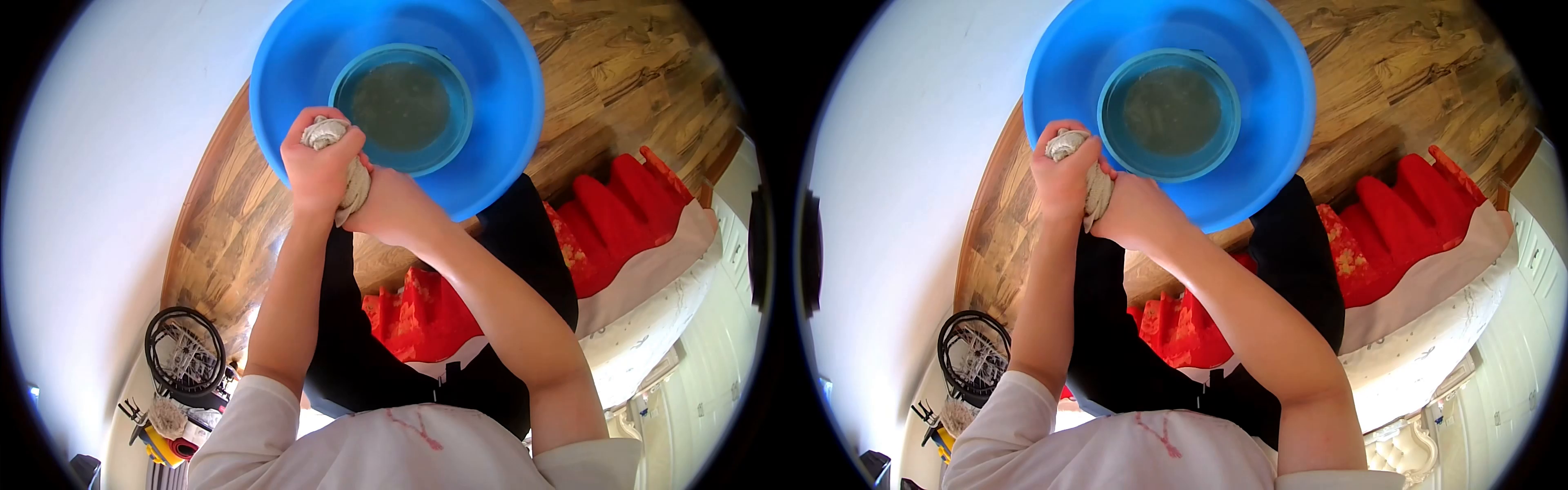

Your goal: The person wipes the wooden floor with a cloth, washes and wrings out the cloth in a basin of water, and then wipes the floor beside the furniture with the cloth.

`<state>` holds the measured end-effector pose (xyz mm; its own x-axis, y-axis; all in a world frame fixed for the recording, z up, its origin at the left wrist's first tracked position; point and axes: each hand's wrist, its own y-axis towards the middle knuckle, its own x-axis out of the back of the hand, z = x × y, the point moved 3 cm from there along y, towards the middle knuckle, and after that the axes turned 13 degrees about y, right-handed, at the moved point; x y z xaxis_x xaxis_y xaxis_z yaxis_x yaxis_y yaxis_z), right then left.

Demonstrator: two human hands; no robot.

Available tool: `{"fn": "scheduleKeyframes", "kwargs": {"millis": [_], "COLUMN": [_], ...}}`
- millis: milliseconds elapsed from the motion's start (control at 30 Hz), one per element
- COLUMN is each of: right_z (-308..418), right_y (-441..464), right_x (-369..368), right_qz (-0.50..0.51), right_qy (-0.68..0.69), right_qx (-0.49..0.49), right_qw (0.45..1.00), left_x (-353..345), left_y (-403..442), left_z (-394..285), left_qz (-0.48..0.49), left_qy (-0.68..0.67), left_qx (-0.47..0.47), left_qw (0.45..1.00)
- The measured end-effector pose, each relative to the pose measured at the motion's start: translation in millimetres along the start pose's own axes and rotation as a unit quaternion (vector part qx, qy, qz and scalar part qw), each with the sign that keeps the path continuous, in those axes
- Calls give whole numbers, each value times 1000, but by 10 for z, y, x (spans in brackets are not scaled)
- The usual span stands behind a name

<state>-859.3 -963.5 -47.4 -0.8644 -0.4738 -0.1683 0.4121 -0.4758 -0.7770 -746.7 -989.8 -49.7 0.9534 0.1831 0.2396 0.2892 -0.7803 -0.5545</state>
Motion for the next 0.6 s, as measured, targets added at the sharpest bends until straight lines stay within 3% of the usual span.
{"fn": "scheduleKeyframes", "kwargs": {"millis": [67, 233, 333, 367, 400, 500, 567, 600], "right_z": [-28, -117, -207, -156, -69, 5, 96, 111], "right_y": [-3, 37, 134, 66, -38, -229, -390, -448], "right_x": [-21, 37, 162, 138, 115, -152, -287, -373], "right_qz": [-50, -104, 163, 248, 326, 493, 551, 570], "right_qy": [-24, -86, 35, 186, 331, 622, 704, 718], "right_qx": [19, 16, -52, -60, -66, 15, 28, 34], "right_qw": [998, 991, 985, 949, 883, 608, 448, 398], "left_x": [-21, -54, 44, 130, 204, 311, 193, 107], "left_y": [-27, 20, 88, 98, 106, -228, -299, -379], "left_z": [-5, 144, 80, 56, 71, -156, 85, 241], "left_qz": [-37, -12, 93, 137, 256, 173, -72, -142], "left_qy": [47, 6, -46, -65, -182, -249, -96, -43], "left_qx": [-34, -18, -56, -77, -109, -225, -385, -405], "left_qw": [998, 1000, 993, 985, 943, 926, 915, 902]}}
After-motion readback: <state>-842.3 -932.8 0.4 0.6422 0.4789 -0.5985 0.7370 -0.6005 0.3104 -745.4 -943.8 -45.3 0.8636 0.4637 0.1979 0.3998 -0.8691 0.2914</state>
